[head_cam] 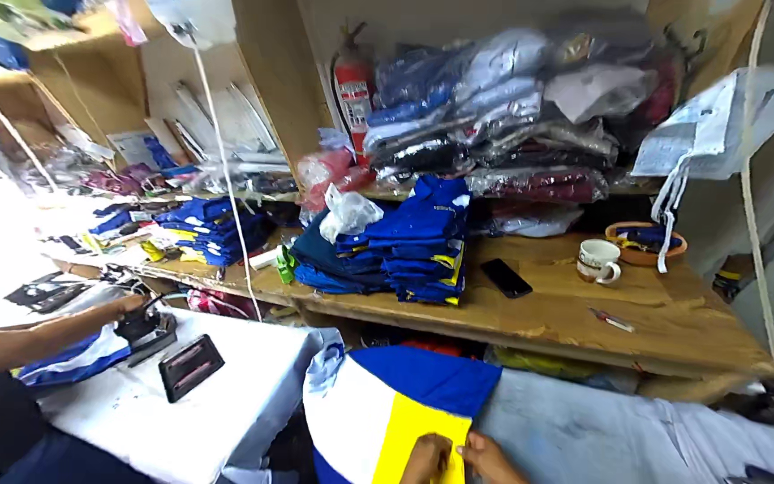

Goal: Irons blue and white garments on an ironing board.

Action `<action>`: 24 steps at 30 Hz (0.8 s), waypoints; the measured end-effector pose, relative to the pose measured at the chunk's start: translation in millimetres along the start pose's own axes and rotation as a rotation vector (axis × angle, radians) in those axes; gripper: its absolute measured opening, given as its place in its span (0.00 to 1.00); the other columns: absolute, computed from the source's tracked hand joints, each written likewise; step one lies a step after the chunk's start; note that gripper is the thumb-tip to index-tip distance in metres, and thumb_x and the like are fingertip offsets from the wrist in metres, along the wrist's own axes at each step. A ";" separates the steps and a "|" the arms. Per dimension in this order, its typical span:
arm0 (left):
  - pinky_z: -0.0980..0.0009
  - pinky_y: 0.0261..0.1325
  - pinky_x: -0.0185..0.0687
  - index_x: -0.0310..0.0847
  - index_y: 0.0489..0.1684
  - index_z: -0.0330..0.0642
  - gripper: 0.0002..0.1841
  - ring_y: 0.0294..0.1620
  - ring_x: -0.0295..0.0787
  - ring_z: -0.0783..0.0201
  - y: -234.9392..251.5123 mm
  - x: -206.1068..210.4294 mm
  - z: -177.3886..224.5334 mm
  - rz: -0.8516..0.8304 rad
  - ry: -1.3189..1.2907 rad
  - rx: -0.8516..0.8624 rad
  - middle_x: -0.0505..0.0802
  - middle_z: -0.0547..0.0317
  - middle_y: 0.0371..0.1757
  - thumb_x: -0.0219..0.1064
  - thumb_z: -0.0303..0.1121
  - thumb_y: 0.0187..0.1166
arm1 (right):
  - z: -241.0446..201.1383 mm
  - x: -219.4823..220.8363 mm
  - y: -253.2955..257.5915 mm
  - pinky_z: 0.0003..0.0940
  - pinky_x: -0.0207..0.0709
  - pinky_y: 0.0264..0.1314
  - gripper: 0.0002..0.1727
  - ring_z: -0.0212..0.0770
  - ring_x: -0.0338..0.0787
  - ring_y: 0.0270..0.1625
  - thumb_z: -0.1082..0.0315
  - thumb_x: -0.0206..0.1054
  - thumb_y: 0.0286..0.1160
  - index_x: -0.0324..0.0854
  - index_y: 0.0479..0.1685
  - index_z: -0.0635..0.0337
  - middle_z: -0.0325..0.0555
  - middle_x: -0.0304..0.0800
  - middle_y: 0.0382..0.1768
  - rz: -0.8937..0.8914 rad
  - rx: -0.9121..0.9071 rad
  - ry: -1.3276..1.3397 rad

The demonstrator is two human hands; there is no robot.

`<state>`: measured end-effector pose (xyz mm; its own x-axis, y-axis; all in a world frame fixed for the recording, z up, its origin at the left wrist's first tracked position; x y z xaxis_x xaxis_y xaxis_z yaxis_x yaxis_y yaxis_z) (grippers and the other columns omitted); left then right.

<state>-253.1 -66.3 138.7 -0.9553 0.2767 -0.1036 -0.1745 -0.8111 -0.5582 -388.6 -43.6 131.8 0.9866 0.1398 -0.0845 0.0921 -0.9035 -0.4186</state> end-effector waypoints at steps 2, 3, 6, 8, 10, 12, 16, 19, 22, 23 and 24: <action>0.68 0.40 0.75 0.83 0.46 0.27 0.11 0.32 0.76 0.66 -4.2 4.5 3.0 -0.015 0.074 -0.011 0.84 0.56 0.33 0.58 0.29 0.88 | -4.7 -3.2 -2.9 0.38 0.76 0.45 0.11 0.40 0.80 0.36 0.71 0.66 0.83 0.80 0.50 0.75 0.52 0.82 0.37 0.011 -0.033 -0.077; 0.63 0.48 0.76 0.83 0.50 0.25 0.13 0.38 0.78 0.62 -8.5 7.7 5.7 -0.018 0.101 -0.021 0.86 0.49 0.39 0.58 0.30 0.88 | -11.6 -5.0 -7.8 0.42 0.79 0.54 0.13 0.45 0.85 0.44 0.72 0.66 0.82 0.80 0.54 0.77 0.59 0.86 0.43 0.022 -0.040 -0.101; 0.53 0.65 0.77 0.81 0.58 0.22 0.16 0.55 0.84 0.51 -23.2 15.8 13.2 -0.004 0.179 -0.024 0.88 0.35 0.54 0.58 0.31 0.89 | -24.3 -2.6 -22.2 0.45 0.77 0.73 0.20 0.53 0.87 0.65 0.75 0.62 0.84 0.74 0.69 0.80 0.70 0.85 0.62 0.024 -0.029 -0.097; 0.55 0.66 0.78 0.80 0.61 0.22 0.17 0.57 0.85 0.52 -32.0 17.9 18.7 -0.023 0.232 0.034 0.88 0.35 0.57 0.57 0.32 0.91 | -25.3 -1.6 -25.6 0.41 0.79 0.65 0.19 0.47 0.87 0.60 0.74 0.56 0.88 0.74 0.72 0.77 0.66 0.85 0.63 0.035 0.040 -0.046; 0.58 0.66 0.77 0.81 0.62 0.24 0.17 0.56 0.85 0.56 -41.9 13.3 20.3 -0.058 0.270 0.053 0.89 0.38 0.57 0.56 0.32 0.91 | -15.7 -6.5 -25.7 0.38 0.78 0.53 0.21 0.44 0.83 0.48 0.65 0.49 0.96 0.76 0.68 0.75 0.62 0.84 0.54 0.052 0.170 -0.027; 0.55 0.66 0.78 0.82 0.62 0.27 0.16 0.57 0.86 0.53 -51.7 -7.8 4.7 -0.026 0.277 0.027 0.90 0.38 0.58 0.58 0.32 0.91 | 1.1 -19.0 -26.2 0.41 0.79 0.52 0.29 0.45 0.86 0.46 0.54 0.40 0.99 0.76 0.68 0.74 0.61 0.86 0.53 0.090 0.228 -0.024; 0.44 0.69 0.79 0.81 0.66 0.29 0.19 0.63 0.87 0.43 -60.7 -93.3 -46.6 0.242 0.338 0.016 0.88 0.34 0.64 0.59 0.37 0.90 | 21.7 -70.2 -28.1 0.43 0.79 0.52 0.30 0.47 0.87 0.52 0.52 0.40 0.98 0.67 0.80 0.68 0.61 0.84 0.63 0.328 0.208 0.115; 0.46 0.69 0.78 0.79 0.67 0.27 0.19 0.63 0.86 0.44 -77.2 -155.8 -76.0 0.459 0.268 -0.028 0.87 0.33 0.65 0.62 0.35 0.88 | 24.1 -99.4 -33.8 0.38 0.79 0.46 0.28 0.41 0.86 0.46 0.53 0.42 0.98 0.70 0.78 0.65 0.54 0.86 0.56 0.443 0.210 0.153; 0.50 0.67 0.78 0.74 0.72 0.27 0.22 0.62 0.84 0.47 -88.4 -196.3 -86.4 0.606 0.173 -0.090 0.84 0.33 0.68 0.62 0.35 0.88 | 17.9 -114.5 -24.9 0.34 0.78 0.44 0.23 0.38 0.85 0.44 0.55 0.47 0.97 0.73 0.73 0.65 0.50 0.85 0.53 0.478 0.197 0.132; 0.52 0.66 0.77 0.74 0.73 0.27 0.22 0.61 0.84 0.49 -88.6 -205.0 -86.5 0.634 0.154 -0.101 0.84 0.33 0.68 0.62 0.35 0.88 | 13.9 -117.8 -18.0 0.33 0.78 0.44 0.22 0.37 0.85 0.44 0.56 0.49 0.96 0.74 0.73 0.65 0.50 0.86 0.53 0.483 0.192 0.112; 0.53 0.65 0.78 0.73 0.73 0.28 0.22 0.60 0.84 0.50 -86.7 -212.8 -86.4 0.657 0.140 -0.104 0.83 0.34 0.68 0.61 0.35 0.88 | 8.9 -120.7 -9.1 0.32 0.78 0.43 0.21 0.36 0.85 0.43 0.58 0.50 0.96 0.74 0.71 0.65 0.50 0.86 0.53 0.481 0.180 0.075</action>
<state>-14.0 -10.4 138.0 -0.8137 -0.1870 -0.5504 0.4625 -0.7818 -0.4182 -509.7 -48.7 137.8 0.9193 -0.3097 -0.2430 -0.3922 -0.7735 -0.4978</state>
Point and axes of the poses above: each hand's wrist, its own y-axis towards the middle knuckle, its own x-axis out of the palm, z = x × y, the point moved 8 cm from there along y, towards the middle knuckle
